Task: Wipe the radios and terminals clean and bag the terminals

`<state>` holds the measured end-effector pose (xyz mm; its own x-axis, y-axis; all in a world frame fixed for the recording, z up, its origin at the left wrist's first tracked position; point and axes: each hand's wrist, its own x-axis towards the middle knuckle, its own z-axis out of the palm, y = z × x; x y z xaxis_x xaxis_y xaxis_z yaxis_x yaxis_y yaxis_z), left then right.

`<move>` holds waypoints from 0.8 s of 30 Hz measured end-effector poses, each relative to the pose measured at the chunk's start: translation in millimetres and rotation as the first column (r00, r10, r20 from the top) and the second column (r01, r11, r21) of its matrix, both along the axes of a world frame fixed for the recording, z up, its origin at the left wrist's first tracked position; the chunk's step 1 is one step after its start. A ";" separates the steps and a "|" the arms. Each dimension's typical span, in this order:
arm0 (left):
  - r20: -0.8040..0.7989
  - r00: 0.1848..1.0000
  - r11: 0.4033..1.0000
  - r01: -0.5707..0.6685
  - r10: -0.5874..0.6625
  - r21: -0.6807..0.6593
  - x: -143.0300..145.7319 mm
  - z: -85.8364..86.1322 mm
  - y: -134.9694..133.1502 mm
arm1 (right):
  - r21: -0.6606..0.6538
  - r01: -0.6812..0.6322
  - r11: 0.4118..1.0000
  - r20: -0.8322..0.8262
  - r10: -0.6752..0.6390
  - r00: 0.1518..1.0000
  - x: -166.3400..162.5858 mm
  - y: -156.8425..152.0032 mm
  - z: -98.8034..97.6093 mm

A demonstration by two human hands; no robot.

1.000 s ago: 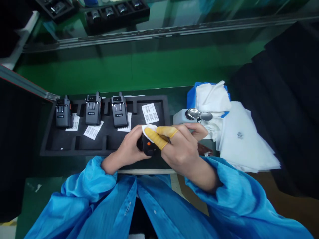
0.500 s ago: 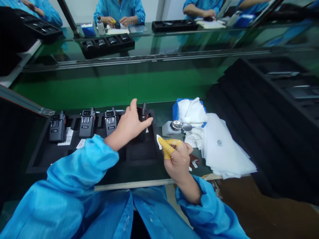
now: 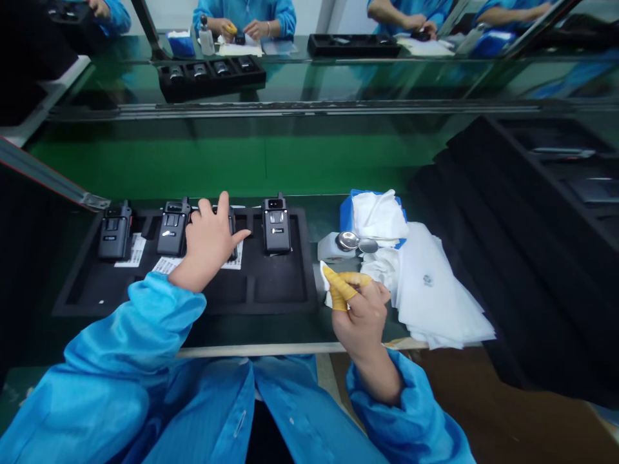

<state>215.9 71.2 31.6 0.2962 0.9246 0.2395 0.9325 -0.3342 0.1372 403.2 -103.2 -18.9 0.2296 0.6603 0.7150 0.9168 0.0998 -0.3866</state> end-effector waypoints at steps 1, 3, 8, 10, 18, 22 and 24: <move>0.010 0.999 0.999 -0.033 0.034 -0.037 -4.5 -4.2 2.6 | 0.007 -0.015 1.000 0.002 0.015 1.000 -2.0 2.0 1.7; 0.068 0.994 0.990 -0.073 0.081 -0.119 -9.2 -11.2 7.8 | 0.020 -0.052 0.998 0.006 0.052 0.999 -8.8 7.8 5.9; 0.272 0.959 0.972 -0.017 0.083 -0.236 -21.6 -12.1 4.6 | 0.030 -0.117 0.993 -0.006 0.117 0.993 -28.5 26.7 18.7; 0.415 0.910 0.972 0.088 0.010 -0.216 -31.8 -10.4 -7.7 | 0.027 -0.129 0.991 -0.010 0.129 0.992 -33.2 34.9 23.7; 0.674 0.709 0.905 0.400 -0.205 -0.144 -55.8 -9.2 -64.7 | 0.011 -0.239 0.971 0.023 0.239 0.971 -57.0 61.9 40.6; 0.729 0.645 0.863 0.481 -0.229 -0.154 -57.7 -8.7 -71.1 | -0.051 -0.313 0.948 0.105 0.317 0.943 -72.0 66.6 49.8; 0.742 0.631 0.856 0.492 -0.225 -0.160 -59.0 -9.3 -71.4 | -0.103 -0.352 0.930 0.170 0.366 0.915 -77.2 68.0 53.1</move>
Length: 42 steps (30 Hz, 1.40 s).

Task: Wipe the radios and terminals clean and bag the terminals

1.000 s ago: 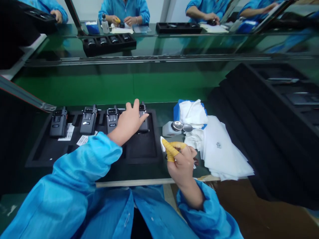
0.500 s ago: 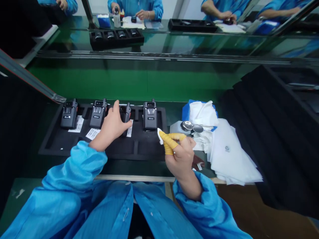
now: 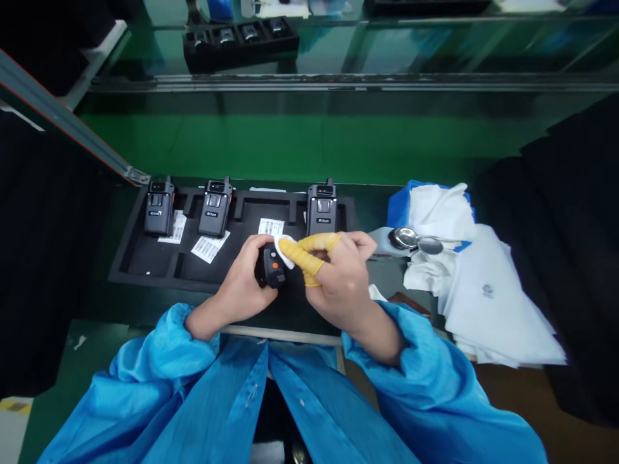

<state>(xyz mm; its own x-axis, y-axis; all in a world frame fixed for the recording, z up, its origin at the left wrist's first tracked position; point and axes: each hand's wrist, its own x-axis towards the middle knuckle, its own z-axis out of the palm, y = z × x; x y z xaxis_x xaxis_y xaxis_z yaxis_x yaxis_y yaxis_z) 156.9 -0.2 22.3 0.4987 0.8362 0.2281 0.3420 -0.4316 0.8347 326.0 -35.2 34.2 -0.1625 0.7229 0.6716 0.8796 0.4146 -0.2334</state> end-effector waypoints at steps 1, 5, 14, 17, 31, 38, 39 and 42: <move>0.001 1.000 1.000 0.001 -0.001 0.001 -0.7 -0.2 0.2 | -0.009 -0.025 1.000 0.045 0.025 0.999 -2.1 0.6 0.9; -0.048 0.999 0.999 -0.019 0.021 0.030 -2.9 0.3 2.7 | -0.016 -0.077 0.997 0.150 0.079 0.986 -8.6 2.4 1.1; -0.072 0.997 0.996 -0.031 0.037 0.085 -4.1 1.3 5.0 | 0.066 -0.113 0.991 0.173 0.100 0.980 0.7 1.4 5.0; -0.055 0.997 0.995 -0.040 0.045 0.093 -4.6 1.5 4.5 | 0.094 -0.034 0.995 0.119 0.022 0.993 1.4 1.9 3.1; -0.070 0.996 0.994 -0.053 0.060 0.097 -3.5 0.4 4.2 | 0.177 0.058 0.983 0.158 -0.086 0.984 -17.3 0.5 -1.4; -0.057 0.997 0.995 -0.041 0.047 0.093 -4.2 0.9 4.2 | 0.178 0.073 0.981 0.126 -0.097 0.987 -15.8 2.8 0.0; -0.046 0.998 0.995 -0.032 0.037 0.096 -4.2 0.6 4.3 | 0.165 0.048 0.985 0.132 -0.070 0.989 -17.9 2.3 0.9; -0.025 0.999 0.996 -0.019 0.022 0.091 -3.6 0.6 4.4 | 0.147 0.016 0.989 0.155 -0.039 0.987 -23.4 1.5 2.6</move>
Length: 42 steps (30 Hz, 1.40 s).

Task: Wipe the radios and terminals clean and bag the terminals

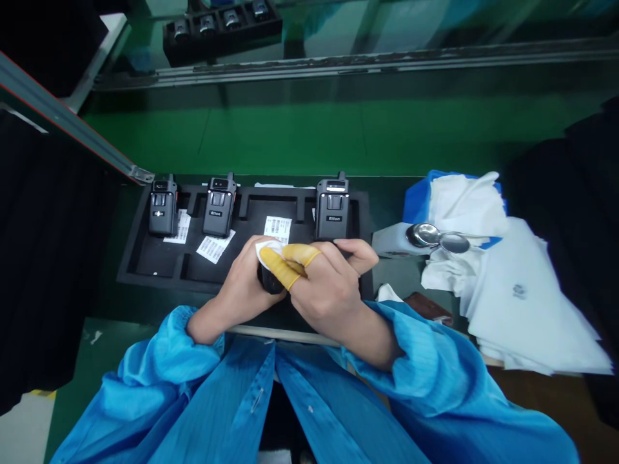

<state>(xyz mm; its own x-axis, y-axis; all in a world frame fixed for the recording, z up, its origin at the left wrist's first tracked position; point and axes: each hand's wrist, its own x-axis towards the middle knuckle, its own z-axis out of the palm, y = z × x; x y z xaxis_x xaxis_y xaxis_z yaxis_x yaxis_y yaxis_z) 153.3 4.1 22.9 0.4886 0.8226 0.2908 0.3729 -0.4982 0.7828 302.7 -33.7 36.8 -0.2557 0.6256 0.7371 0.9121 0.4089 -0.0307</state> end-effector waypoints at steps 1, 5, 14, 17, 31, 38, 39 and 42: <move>-0.011 1.000 1.000 -0.009 0.009 -0.009 0.4 0.4 -0.2 | 0.009 0.011 1.000 0.001 -0.011 1.000 -0.7 0.1 -0.3; -0.081 0.995 0.998 -0.056 0.053 -0.028 1.7 3.1 -1.6 | 0.024 0.078 0.997 -0.024 -0.078 0.997 3.0 1.0 -7.3; -0.091 0.994 0.998 -0.055 0.057 0.020 2.9 4.8 -2.6 | -0.016 0.098 0.995 -0.151 -0.099 0.984 11.4 -2.5 -13.6; -0.077 0.997 0.999 -0.028 0.030 0.033 3.6 4.5 -2.5 | -0.048 -0.007 0.999 -0.135 0.001 0.991 8.9 -3.1 -6.0; -0.127 0.989 0.997 -0.075 0.077 0.019 8.5 8.7 -3.3 | -0.074 -0.004 0.997 -0.178 -0.009 0.984 39.6 -19.4 -37.6; -0.191 0.974 0.993 -0.116 0.120 0.034 7.7 11.2 3.1 | -0.151 0.157 0.976 -0.248 -0.191 0.950 47.1 -33.5 -76.9; -0.217 0.964 0.989 -0.146 0.151 0.036 9.6 13.5 10.6 | -0.152 0.165 0.975 -0.254 -0.199 0.947 46.9 -33.9 -77.6; -0.313 0.912 0.964 -0.259 0.265 0.062 21.9 21.4 43.6 | -0.134 0.169 0.977 -0.263 -0.199 0.944 47.5 -33.6 -77.4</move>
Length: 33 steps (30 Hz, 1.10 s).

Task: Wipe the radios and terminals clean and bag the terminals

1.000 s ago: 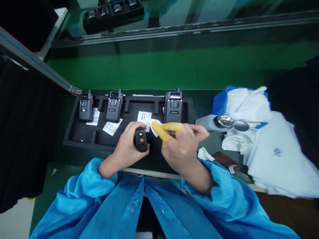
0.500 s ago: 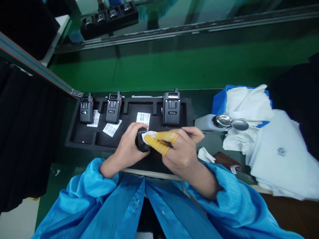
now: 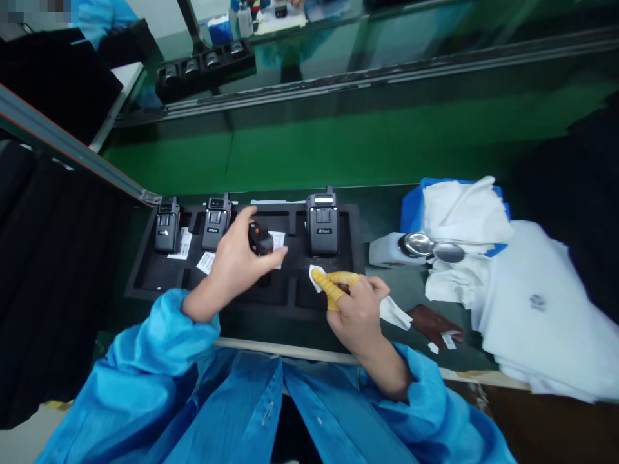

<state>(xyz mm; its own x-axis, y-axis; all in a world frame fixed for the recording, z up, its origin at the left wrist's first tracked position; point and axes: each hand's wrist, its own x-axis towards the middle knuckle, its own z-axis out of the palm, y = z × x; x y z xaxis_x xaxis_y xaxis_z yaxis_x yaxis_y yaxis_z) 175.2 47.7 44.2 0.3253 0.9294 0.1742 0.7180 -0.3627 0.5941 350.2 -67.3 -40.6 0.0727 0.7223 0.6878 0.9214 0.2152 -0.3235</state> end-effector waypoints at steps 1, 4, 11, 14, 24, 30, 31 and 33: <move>-0.047 0.998 0.999 -0.034 0.034 0.003 6.2 2.1 12.6 | -0.003 -0.008 1.000 0.006 0.008 1.000 0.8 0.2 0.1; -0.195 0.974 0.993 -0.114 0.111 -0.003 27.0 3.5 45.2 | -0.031 -0.035 0.999 0.033 0.036 0.999 4.0 -0.1 -0.5; -0.340 0.927 0.987 -0.148 0.161 0.063 34.0 -1.2 57.9 | -0.074 -0.011 0.997 0.081 0.017 0.997 6.4 -1.3 -1.7; -0.333 0.911 0.950 -0.154 0.244 0.273 7.3 -1.3 55.8 | -0.062 -0.014 0.998 0.065 0.018 0.998 5.4 -0.6 -1.2; -0.259 0.907 0.943 -0.325 0.333 0.077 -52.4 -19.3 67.3 | -0.046 -0.005 0.999 0.097 0.010 0.995 3.7 1.2 -1.2; -0.002 0.979 0.972 -0.204 0.206 0.116 -72.2 -9.3 18.7 | -0.036 -0.034 0.999 0.063 0.036 0.997 -2.6 12.3 19.7; 0.045 0.985 0.979 -0.171 0.167 0.114 -75.4 -8.9 9.4 | -0.024 -0.057 0.998 0.051 0.059 0.997 -7.1 17.2 26.7; 0.117 0.988 0.990 -0.108 0.097 0.089 -80.0 -9.0 -6.3 | -0.007 -0.121 0.993 0.025 0.121 0.992 -20.3 29.3 41.3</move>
<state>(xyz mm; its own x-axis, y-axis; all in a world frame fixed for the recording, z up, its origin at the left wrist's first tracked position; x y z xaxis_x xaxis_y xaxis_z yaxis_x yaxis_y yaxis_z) 95.2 41.5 35.3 0.2029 0.9341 0.2936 0.6848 -0.3497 0.6393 329.9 -38.0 0.8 -0.0328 0.7286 0.6842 0.8968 0.3236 -0.3016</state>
